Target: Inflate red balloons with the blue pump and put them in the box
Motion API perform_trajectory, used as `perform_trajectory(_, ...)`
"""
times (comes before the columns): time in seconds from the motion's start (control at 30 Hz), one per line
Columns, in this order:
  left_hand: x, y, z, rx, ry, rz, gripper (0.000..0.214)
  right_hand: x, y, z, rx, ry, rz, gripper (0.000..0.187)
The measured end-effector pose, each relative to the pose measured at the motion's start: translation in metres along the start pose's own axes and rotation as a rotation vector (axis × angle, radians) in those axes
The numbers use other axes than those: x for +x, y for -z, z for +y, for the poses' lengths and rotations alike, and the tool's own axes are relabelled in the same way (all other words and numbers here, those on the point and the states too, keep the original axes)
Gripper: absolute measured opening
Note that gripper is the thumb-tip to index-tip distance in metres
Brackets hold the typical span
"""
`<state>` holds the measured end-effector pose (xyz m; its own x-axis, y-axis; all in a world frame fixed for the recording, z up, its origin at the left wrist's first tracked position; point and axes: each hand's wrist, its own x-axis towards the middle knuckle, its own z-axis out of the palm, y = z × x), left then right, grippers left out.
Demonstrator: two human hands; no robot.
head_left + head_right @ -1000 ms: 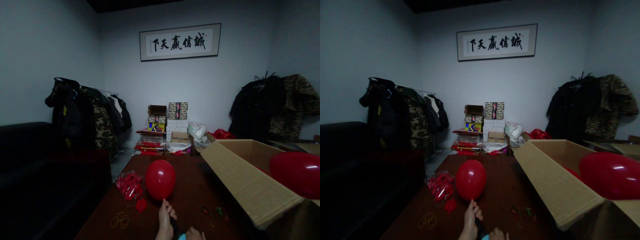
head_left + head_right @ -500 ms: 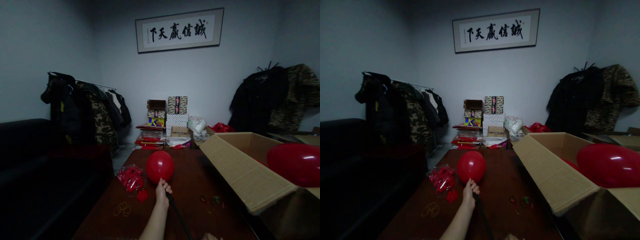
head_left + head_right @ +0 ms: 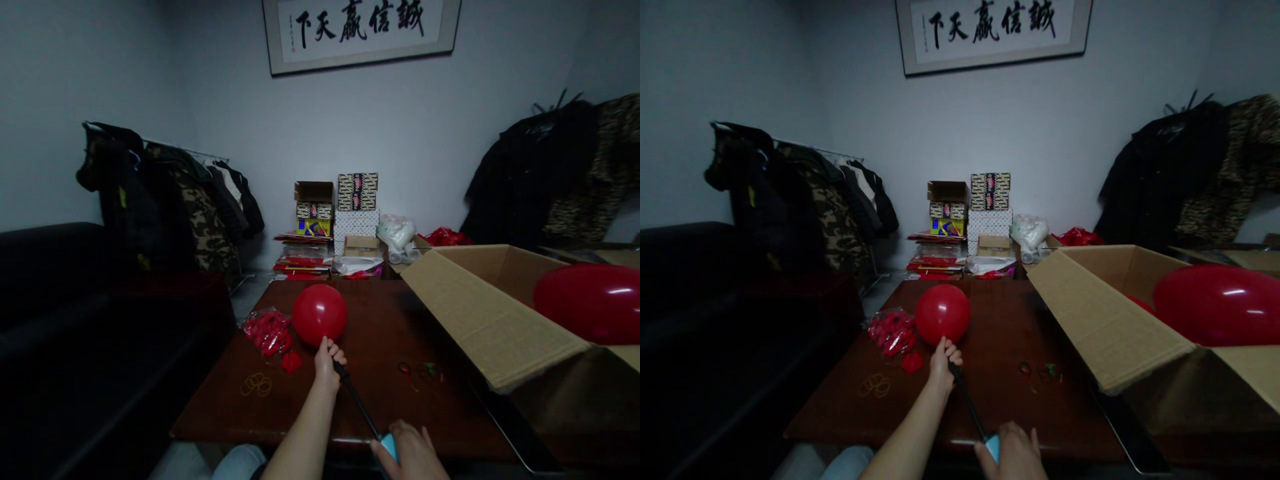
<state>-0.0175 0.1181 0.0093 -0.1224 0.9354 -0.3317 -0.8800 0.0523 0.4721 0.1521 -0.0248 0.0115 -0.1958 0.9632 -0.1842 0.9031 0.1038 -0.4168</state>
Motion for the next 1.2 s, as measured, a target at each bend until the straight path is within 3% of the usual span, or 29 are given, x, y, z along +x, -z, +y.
perform_trajectory(0.2,-0.007,0.011,-0.018,0.004,0.07,0.023,0.031,0.025,0.019,-0.036,-0.02,-0.007,0.08,0.053)
perform_trajectory(0.37,-0.007,0.016,-0.021,0.048,0.115,0.038,0.032,0.059,0.012,-0.054,-0.034,-0.025,0.112,0.06)
perform_trajectory(0.53,-0.002,0.02,-0.011,0.091,0.09,0.043,0.032,0.065,0.004,-0.061,-0.024,-0.005,0.132,0.062)
perform_trajectory(0.8,0.008,0.013,-0.016,0.118,0.042,0.048,0.032,0.059,0.003,-0.049,-0.032,0.0,0.117,0.051)
perform_trajectory(1.0,0.022,0.0,-0.004,0.11,0.034,0.054,0.032,0.025,0.009,-0.024,-0.048,0.026,0.067,0.05)
perform_trajectory(1.2,0.025,-0.003,0.001,0.087,0.051,0.09,0.031,-0.004,-0.005,0.013,-0.032,0.042,-0.022,0.055)
